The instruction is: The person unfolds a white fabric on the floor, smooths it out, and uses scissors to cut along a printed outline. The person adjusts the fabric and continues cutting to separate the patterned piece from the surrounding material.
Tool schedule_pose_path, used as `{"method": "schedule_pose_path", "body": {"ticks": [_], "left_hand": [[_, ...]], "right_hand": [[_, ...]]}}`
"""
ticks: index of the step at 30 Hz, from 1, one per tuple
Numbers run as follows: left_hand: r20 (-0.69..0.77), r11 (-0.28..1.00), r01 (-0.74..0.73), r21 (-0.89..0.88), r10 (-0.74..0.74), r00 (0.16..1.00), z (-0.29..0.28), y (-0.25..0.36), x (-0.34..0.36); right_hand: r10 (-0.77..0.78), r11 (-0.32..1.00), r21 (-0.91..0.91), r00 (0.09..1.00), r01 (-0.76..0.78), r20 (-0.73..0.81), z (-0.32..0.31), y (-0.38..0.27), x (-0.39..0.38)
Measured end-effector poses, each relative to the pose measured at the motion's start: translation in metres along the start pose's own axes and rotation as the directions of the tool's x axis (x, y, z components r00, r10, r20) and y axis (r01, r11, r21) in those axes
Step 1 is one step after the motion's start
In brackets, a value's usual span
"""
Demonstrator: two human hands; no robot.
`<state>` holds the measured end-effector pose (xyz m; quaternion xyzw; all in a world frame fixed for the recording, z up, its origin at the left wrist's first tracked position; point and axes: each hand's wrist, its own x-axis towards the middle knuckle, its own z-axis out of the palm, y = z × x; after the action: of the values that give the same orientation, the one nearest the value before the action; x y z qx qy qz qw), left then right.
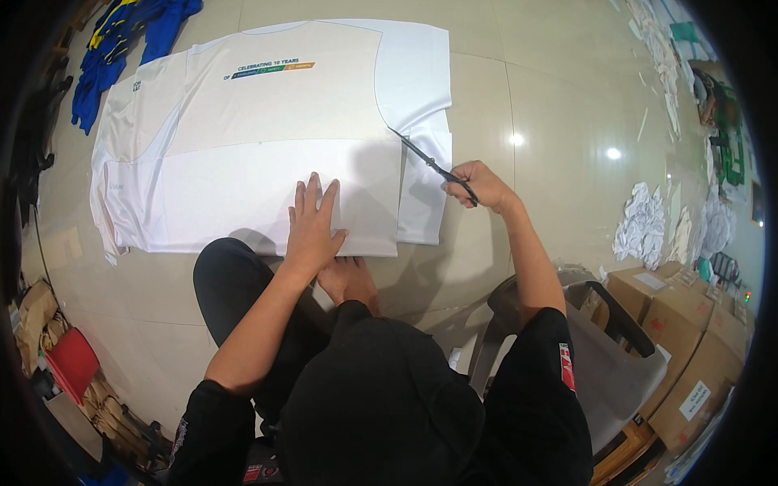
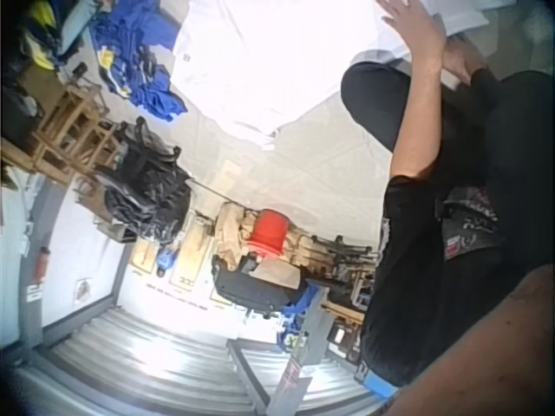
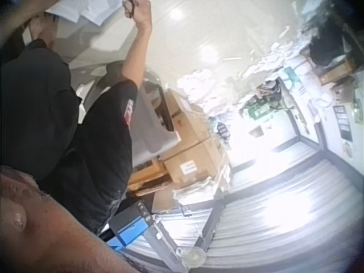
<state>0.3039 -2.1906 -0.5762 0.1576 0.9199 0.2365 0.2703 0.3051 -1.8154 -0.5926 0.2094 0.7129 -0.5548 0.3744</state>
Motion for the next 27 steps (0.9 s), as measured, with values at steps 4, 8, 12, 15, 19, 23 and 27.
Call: {"method": "schedule_pose_path", "body": {"ticks": [4,8,12,15,19,23,27], "left_hand": [[0.007,1.0,0.006,0.002,-0.006,1.0,-0.001,0.002,0.0],[0.007,1.0,0.007,0.0,-0.007,1.0,-0.001,0.002,0.0],[0.005,1.0,0.008,0.002,-0.008,1.0,-0.001,0.003,0.0],[0.009,1.0,0.011,0.003,-0.011,1.0,-0.002,0.003,0.0],[0.009,1.0,0.012,0.001,-0.012,1.0,-0.001,0.003,0.001],[0.008,1.0,0.016,-0.003,-0.016,1.0,-0.001,0.003,0.001],[0.02,1.0,0.028,-0.006,-0.028,0.999,-0.001,0.003,0.001]], "right_hand": [[-0.004,1.0,0.021,1.0,0.005,-0.014,0.004,0.008,0.001],[-0.003,0.997,0.076,1.0,0.004,-0.019,0.011,0.01,-0.002],[-0.007,0.996,0.086,0.999,0.011,-0.038,0.017,0.015,-0.002],[-0.009,0.996,0.093,0.998,0.014,-0.059,0.023,0.016,-0.003],[-0.01,0.997,0.082,0.997,0.016,-0.075,0.029,0.018,-0.005],[-0.017,0.997,0.068,0.996,0.023,-0.092,0.035,0.017,-0.007],[-0.011,0.997,0.077,0.993,0.021,-0.121,0.037,0.018,-0.008]]}}
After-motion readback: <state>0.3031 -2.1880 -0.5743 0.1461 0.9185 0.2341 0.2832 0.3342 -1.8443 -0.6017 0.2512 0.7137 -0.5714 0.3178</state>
